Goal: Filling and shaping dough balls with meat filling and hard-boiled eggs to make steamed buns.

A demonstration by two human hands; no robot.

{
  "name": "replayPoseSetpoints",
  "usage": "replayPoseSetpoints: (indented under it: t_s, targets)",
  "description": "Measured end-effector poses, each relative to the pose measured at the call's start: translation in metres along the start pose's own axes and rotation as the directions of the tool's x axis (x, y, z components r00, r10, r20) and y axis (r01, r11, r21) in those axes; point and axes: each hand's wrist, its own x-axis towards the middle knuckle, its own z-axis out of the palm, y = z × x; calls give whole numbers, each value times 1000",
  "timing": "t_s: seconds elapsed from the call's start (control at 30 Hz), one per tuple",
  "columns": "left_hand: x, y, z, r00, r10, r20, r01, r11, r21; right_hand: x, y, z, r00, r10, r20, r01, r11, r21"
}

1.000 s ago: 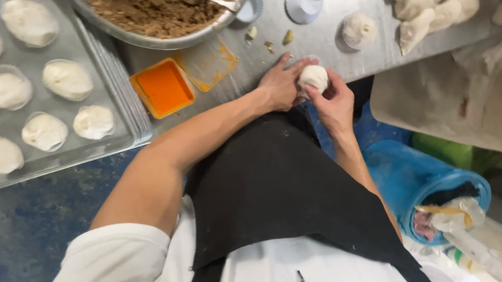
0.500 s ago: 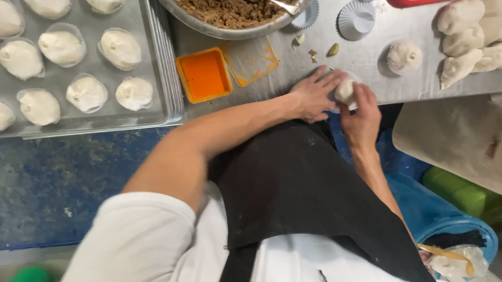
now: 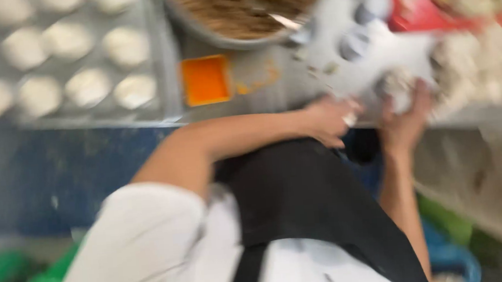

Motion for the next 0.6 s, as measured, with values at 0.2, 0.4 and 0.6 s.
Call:
replayPoseSetpoints:
  t_s: [0.2, 0.4, 0.6]
  targets:
    - [43, -24, 49, 991, -91, 102, 80, 990, 113, 48, 42, 14, 964, -227, 138, 241, 966, -91]
    - [33, -9, 2, 986, -164, 13, 163, 963, -216, 79, 53, -8, 969, -111, 219, 136, 986, -102]
    - [-105, -10, -106, 916, -383, -116, 126, 552, -825, 96, -48, -51, 823, 262, 504, -438, 858, 268]
